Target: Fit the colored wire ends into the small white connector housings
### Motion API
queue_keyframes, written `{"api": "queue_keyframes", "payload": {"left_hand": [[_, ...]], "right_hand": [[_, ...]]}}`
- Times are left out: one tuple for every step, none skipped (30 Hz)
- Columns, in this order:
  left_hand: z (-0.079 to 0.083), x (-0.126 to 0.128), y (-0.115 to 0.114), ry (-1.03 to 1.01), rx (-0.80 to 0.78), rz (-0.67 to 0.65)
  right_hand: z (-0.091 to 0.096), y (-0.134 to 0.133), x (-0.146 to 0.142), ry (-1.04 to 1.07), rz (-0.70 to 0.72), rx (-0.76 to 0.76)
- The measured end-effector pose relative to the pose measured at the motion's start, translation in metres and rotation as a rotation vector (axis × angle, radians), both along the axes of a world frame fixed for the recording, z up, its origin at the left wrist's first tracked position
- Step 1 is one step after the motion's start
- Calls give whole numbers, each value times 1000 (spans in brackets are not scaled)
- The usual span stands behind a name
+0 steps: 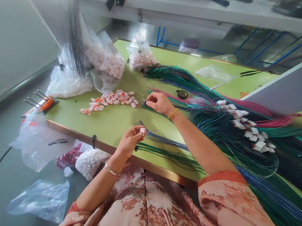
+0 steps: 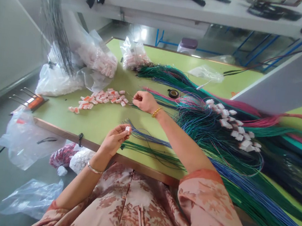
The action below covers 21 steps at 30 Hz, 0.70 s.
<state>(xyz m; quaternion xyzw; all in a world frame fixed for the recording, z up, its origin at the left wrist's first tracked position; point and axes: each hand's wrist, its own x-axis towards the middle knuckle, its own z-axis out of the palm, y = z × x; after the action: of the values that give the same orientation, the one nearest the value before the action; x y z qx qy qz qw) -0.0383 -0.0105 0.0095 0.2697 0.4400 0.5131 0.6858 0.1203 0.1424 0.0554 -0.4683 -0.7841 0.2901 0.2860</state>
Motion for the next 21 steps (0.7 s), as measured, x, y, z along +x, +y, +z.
{"api": "queue_keyframes", "payload": {"left_hand": [[0,0,0,-3,-5,-1],[0,0,0,-6,-9,-1],[0,-1,0,-9,-12,0],[0,-1,0,-11,-12,2],[-1,-1,0,-11,-11,4],[-1,-1,0,-9,-10,4],[-1,-1,0,-7,-8,6],[-1,-2,0,-3,-9,8],[-2,-2,0,-1,-12,11],[-2,-2,0,2,-17,12],[-2,-2,0,3,-22,13],[-2,-3,0,4,-25,12],[-2,-3,0,5,-26,11],[-2,-3,0,6,-27,10],[-2,-3,0,6,-26,9],[-2,-3,0,4,-26,9],[-2,-3,1,-1,-25,9],[-2,-3,1,-8,-24,11],[-2,-3,1,-15,-22,12],[-2,-3,1,-22,-19,15],[-2,-3,1,-27,-17,19]], "right_hand": [[-5,2,6,-78,-7,2],[-10,4,11,-168,-7,4],[-15,5,15,-257,-2,6],[-21,5,16,-332,4,7],[-25,5,16,-389,2,9],[-30,5,14,-432,-9,8],[-33,4,12,-464,-31,6],[-36,4,8,-492,-58,1],[-39,3,4,-519,-86,-4],[-40,2,1,-546,-107,-7],[-41,1,-2,-572,-118,-8],[-41,1,-5,-597,-118,-9],[-41,0,-6,-618,-111,-10],[-40,-2,-7,-632,-99,-8],[-39,-3,-7,-635,-87,-7],[-38,-4,-7,-623,-77,-5],[-36,-6,-6,-594,-69,-3],[-34,-7,-6,-549,-64,0],[-32,-8,-6,-490,-60,6],[-30,-9,-6,-421,-52,9],[-26,-10,-7,-345,-37,10]]}}
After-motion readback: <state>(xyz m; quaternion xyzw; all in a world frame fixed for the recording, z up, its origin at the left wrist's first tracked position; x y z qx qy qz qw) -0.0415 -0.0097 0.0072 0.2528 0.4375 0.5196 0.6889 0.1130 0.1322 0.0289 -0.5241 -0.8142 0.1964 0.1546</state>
